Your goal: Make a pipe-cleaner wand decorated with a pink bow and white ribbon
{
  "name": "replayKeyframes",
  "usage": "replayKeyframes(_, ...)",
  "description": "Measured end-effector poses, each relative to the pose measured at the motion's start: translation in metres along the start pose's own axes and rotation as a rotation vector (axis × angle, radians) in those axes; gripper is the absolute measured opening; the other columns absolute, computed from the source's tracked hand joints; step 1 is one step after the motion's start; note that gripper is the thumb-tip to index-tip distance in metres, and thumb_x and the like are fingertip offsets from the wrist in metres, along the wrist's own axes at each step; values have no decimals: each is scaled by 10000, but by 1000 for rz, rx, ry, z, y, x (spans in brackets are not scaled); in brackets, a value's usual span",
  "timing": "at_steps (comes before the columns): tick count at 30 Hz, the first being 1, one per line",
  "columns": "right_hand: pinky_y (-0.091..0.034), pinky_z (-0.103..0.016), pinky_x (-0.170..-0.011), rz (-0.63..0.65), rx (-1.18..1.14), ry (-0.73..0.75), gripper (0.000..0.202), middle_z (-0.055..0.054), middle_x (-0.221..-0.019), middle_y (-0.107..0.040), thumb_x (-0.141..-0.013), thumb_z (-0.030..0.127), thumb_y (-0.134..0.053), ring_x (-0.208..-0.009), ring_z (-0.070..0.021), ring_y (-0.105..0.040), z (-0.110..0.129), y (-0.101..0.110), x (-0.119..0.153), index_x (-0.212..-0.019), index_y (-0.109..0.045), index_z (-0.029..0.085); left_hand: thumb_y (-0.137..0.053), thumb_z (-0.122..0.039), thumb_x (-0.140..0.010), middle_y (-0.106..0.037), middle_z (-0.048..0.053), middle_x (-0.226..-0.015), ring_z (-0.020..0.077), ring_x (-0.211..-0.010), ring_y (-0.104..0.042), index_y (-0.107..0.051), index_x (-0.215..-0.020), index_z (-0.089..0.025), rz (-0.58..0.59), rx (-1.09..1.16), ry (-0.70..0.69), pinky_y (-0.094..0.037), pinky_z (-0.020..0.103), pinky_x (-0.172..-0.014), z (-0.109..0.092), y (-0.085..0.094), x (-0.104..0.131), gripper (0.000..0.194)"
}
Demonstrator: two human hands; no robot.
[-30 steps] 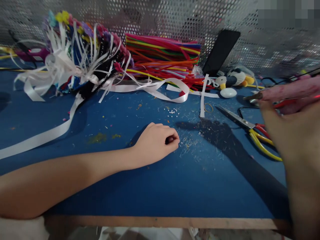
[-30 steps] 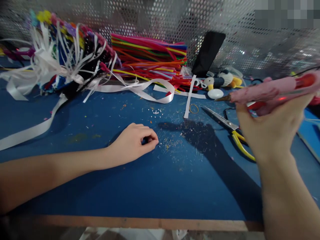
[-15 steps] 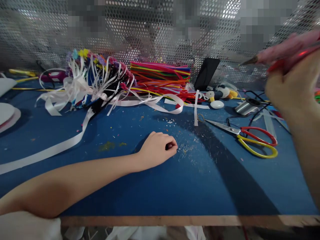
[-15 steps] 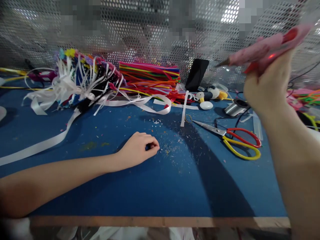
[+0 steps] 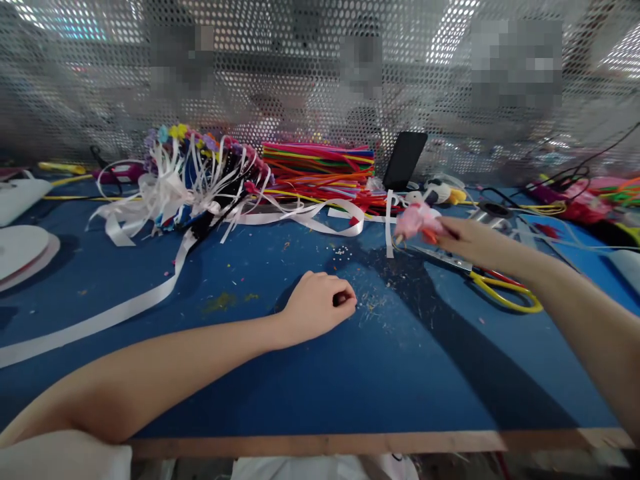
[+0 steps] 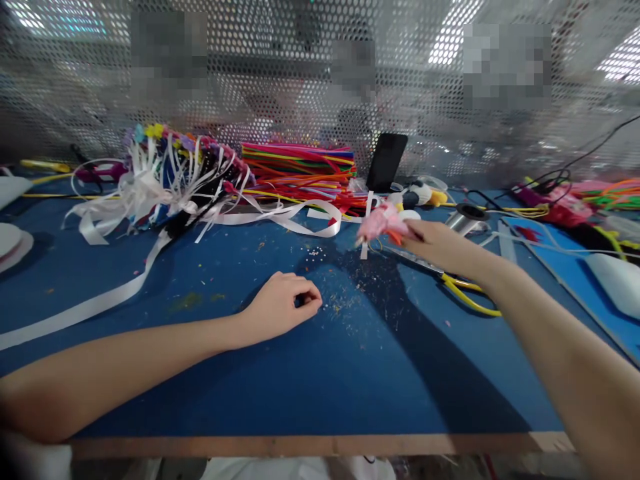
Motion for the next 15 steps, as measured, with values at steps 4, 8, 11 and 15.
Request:
replayKeyframes(4,-393,-345,-691,67,39,43,247,-55,-824,-581,-922,450,-440,-740,-223,-532,-4,-26,16,-783,-423,247,-580,-241,-844,-715,-19,-761,184,-804,-616,-707,-770,-222,-10,-8,-12,-378,357,-809,-1,-1,0,148)
replayKeyframes(8,-443,-400,-790,-4,43,77,248,-98,-936,-613,-897,467,-436,-844,-267,-585,5,-36,18,-878,-512,232,-586,-248,-844,-717,-13,-768,186,-803,-614,-709,-763,-217,-5,-8,-3,-377,356,-801,-2,-1,1,151)
replayKeyframes(11,-473,-420,-837,1,-16,105,307,-92,-978,-656,-890,488,-460,-908,-275,-617,3,-32,17,-988,-594,231,-587,-253,-846,-717,-17,-773,185,-807,-612,-710,-768,-219,-4,-1,-8,-373,357,-800,-2,0,1,150)
replayKeyframes(15,-479,-408,-909,-175,-11,42,369,-123,-1210,-654,-875,324,-438,-1062,-271,-631,-37,-5,22,-1183,-608,213,-575,-249,-852,-713,-17,-764,184,-802,-614,-707,-765,-219,-5,-4,-11,-377,358,-801,0,0,0,161)
Point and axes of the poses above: each hand's wrist, its own x-axis away from the middle knuckle, its own y-axis out of the back of the hand, z = x × y, the point moved 5 cm from there along -x, towards the middle knuckle
